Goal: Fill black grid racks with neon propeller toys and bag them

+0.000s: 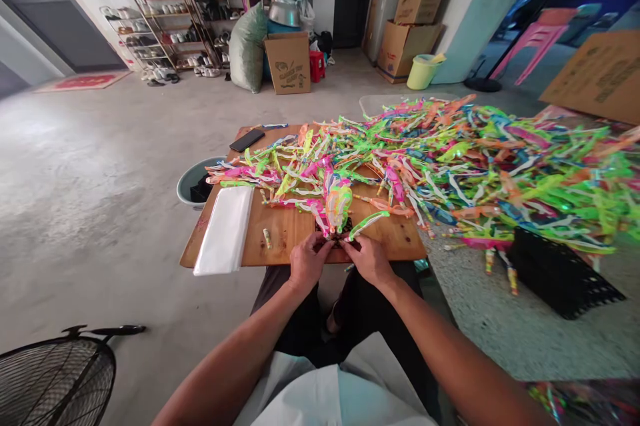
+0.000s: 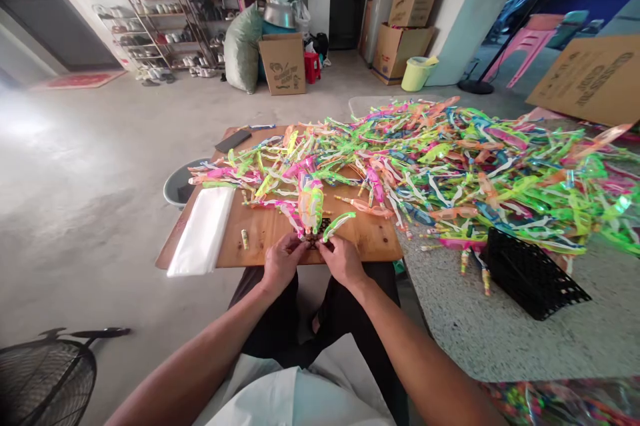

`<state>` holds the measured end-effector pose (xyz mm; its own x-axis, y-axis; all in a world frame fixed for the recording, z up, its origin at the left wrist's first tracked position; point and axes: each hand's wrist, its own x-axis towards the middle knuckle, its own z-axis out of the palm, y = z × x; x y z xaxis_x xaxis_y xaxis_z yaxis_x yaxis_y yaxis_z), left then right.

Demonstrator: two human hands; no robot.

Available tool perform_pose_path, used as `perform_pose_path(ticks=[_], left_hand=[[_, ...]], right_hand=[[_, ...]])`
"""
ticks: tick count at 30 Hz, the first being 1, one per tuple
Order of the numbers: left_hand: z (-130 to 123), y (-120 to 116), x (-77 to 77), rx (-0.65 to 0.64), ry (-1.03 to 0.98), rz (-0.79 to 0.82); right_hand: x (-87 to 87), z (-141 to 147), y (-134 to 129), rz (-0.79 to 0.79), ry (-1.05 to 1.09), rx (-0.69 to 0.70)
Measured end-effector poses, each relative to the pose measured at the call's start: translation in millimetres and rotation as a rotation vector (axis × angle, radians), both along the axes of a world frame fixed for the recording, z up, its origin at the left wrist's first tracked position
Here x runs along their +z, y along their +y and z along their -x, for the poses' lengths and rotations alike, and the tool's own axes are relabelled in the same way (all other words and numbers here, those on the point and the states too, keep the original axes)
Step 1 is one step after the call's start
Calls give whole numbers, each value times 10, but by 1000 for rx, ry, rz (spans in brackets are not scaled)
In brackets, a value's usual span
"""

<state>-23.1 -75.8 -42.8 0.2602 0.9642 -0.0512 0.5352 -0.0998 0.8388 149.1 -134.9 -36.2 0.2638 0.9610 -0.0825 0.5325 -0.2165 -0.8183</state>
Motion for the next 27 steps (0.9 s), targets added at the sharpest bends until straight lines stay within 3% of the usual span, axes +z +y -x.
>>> perform_pose_path(ticks=[6,11,14,19,27], left_hand=[[-30,-1,1,-33,28,-114],[-5,78,25,-2,-16,8],[8,125,79,2,-11,35],[17,142,117,-66,8,20],[109,95,4,-206,153,-353]], right_hand=[[33,40,35,-2,-126,20],[58,44,74,87,185,-62],[61,58,89,126,231,-105],[-7,133,64,31,-20,-86],[-16,235,4,-24,-438,65]])
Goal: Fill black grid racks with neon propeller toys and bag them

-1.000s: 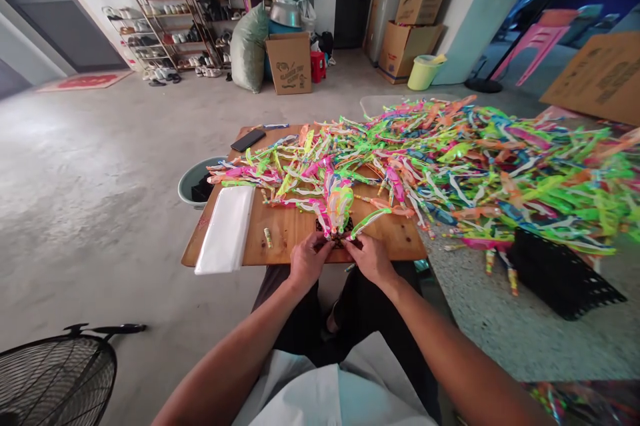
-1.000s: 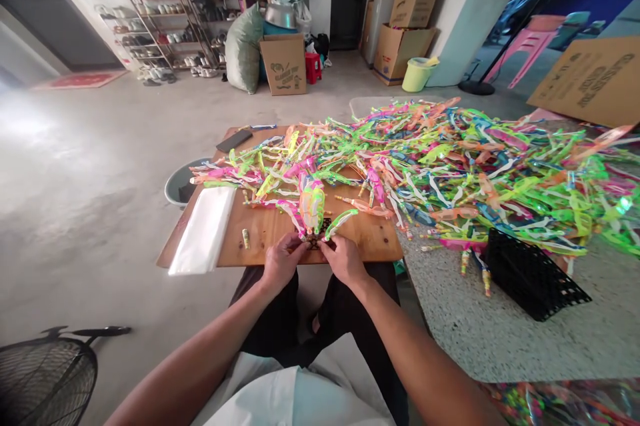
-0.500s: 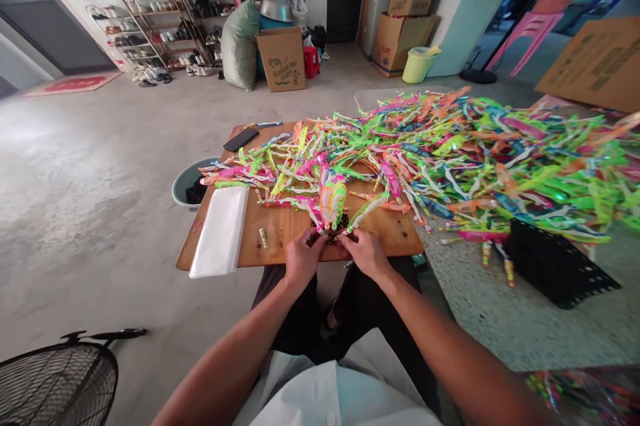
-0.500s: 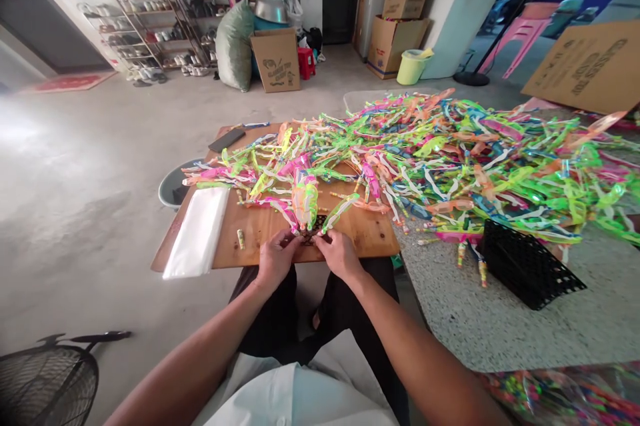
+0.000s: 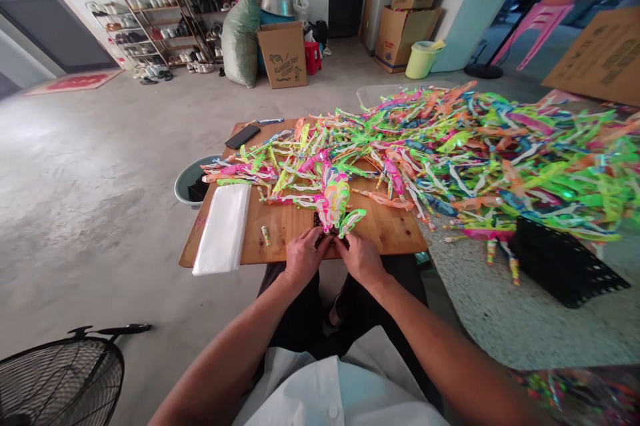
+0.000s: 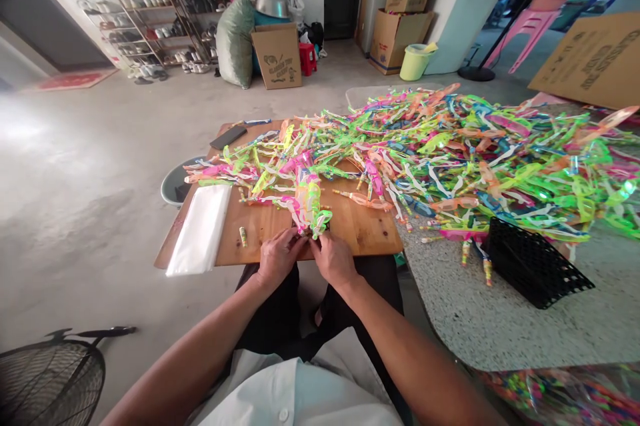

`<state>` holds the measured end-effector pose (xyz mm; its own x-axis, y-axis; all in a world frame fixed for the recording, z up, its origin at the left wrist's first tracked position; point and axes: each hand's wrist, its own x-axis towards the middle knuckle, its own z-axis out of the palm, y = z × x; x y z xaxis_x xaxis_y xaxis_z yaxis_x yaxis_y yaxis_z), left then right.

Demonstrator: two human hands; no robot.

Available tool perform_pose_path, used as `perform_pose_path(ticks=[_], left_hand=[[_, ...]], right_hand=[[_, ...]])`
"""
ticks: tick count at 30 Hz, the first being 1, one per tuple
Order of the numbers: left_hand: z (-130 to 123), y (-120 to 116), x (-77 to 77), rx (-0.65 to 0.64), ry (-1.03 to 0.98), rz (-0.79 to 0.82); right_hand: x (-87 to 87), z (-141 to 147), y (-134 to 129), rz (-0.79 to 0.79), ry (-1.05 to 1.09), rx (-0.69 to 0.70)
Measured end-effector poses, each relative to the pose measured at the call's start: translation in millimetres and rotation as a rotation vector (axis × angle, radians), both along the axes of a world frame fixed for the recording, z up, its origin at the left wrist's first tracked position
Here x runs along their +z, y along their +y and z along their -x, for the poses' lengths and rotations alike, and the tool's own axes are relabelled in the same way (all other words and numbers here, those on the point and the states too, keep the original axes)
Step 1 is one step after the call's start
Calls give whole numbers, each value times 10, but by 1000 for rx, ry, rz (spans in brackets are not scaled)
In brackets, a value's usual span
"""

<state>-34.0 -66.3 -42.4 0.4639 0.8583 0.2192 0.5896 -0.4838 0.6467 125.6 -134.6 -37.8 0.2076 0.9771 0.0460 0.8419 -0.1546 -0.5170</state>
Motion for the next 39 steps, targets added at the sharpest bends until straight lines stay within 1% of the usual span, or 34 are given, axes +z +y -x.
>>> perform_pose_path(ticks=[2,4,6,8,10,12,15,19,23,27,30,34,36,39], left_hand=[[17,10,-18,-7,-15,-46],[23,22,-25,-12,-24,-63],[18,26,-25,-7,-16,-54],[7,18,-24,30,0,-34],[-1,-2,-25,72,14,-29],[-2,-22,-25,73,25,-54],[9,-24,-6,7,39,-101],[32,49,49,-67,42,-63],[70,158,83,-187,12,-3],[94,248,110,-295,25,16],[89,293,158,-328,73,-3],[63,320,207,-349,101,-79],[45,324,198,-347,86,-136],[23,318,143,-338,51,-223]], right_hand=[[12,-11,11,3,12,3],[15,-38,29,10,80,-10],[15,-71,46,30,160,-36],[17,-95,56,45,197,-54],[28,-101,58,50,176,-41],[49,-91,53,58,124,-12],[102,-61,52,77,31,37],[198,-25,86,134,-63,79],[277,-10,142,218,-102,47],[316,-21,174,254,-114,33],[340,-16,174,255,-122,29],[375,32,166,260,-131,11],[398,63,170,276,-145,-5],[437,94,191,318,-157,-34]])
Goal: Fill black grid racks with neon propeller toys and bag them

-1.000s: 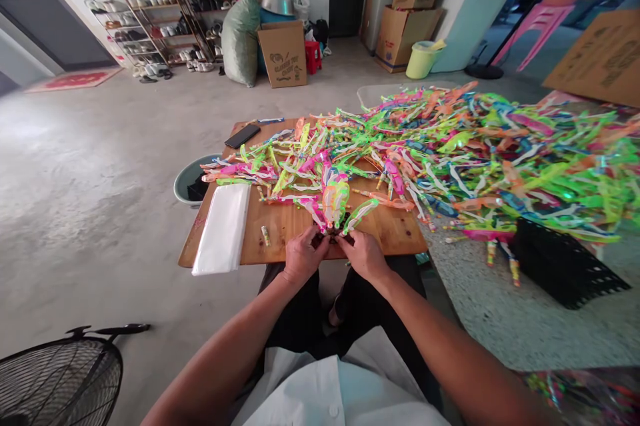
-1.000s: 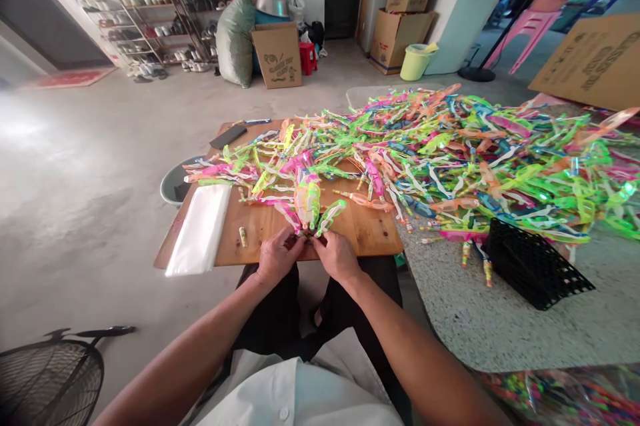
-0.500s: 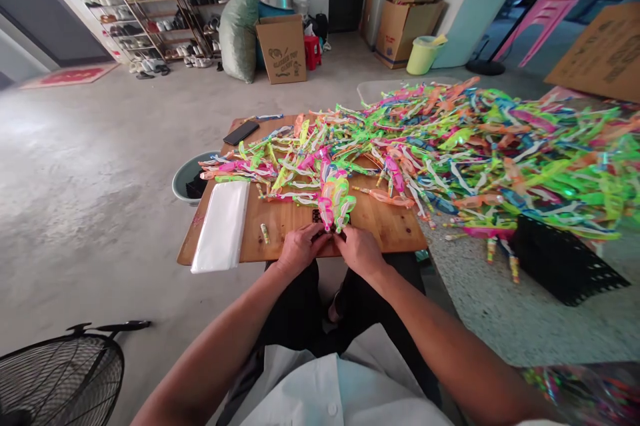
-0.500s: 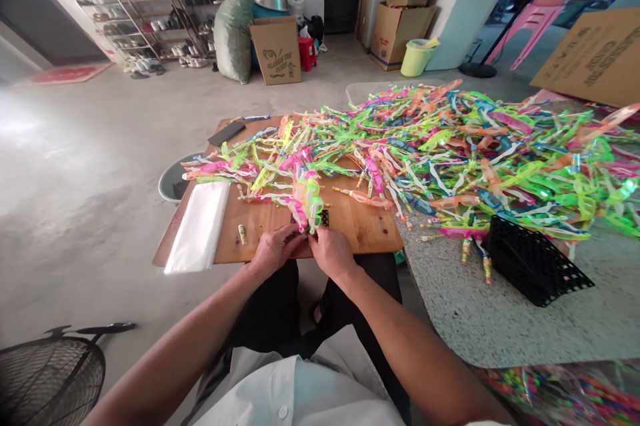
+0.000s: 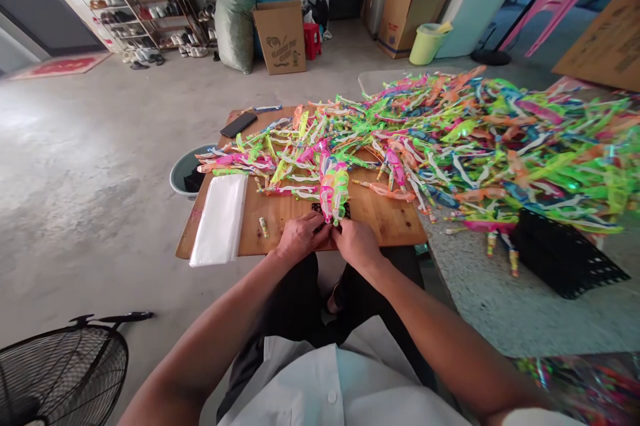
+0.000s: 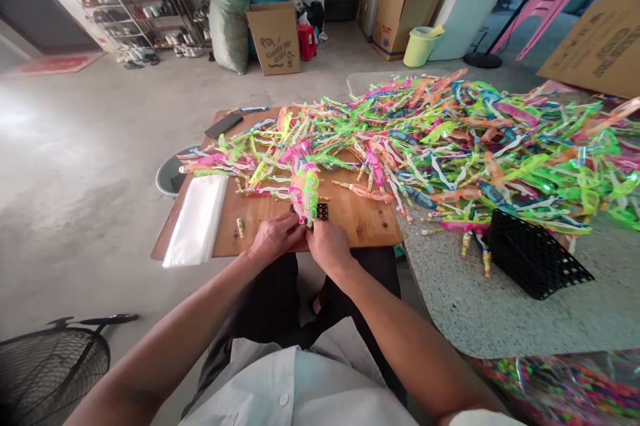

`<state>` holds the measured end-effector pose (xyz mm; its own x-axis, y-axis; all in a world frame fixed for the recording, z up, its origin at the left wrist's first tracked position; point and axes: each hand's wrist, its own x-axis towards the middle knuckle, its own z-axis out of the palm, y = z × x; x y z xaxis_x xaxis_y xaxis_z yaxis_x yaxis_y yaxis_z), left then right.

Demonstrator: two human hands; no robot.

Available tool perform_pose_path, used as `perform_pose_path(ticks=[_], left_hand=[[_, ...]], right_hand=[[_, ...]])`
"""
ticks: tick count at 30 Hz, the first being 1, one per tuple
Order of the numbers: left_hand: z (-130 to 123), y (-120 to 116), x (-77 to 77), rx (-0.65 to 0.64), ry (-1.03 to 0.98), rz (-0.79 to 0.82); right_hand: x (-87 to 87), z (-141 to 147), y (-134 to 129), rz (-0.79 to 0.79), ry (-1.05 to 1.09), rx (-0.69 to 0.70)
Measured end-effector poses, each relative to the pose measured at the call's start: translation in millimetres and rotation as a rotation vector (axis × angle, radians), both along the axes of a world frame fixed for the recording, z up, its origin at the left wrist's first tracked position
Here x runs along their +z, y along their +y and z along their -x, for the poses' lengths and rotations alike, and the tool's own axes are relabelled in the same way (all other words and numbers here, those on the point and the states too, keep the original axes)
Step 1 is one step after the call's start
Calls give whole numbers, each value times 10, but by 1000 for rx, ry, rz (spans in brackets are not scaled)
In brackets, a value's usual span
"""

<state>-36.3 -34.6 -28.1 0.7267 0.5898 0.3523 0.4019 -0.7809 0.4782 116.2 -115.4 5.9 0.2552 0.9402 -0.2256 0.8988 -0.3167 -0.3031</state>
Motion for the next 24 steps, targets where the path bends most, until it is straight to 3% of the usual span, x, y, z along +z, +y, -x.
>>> perform_pose_path(ticks=[8,15,20,24], left_hand=[[2,-44,-122,20,2,-54],[47,-110,-18,42,110,24],[372,-46,96,49,126,96],[519,306,200,285,147,62]], right_hand=[[44,-46,88,31,46,-15],[68,-56,2,-16,118,41],[74,-471,-64,30,444,265],[52,-864,222,-120,215,69]])
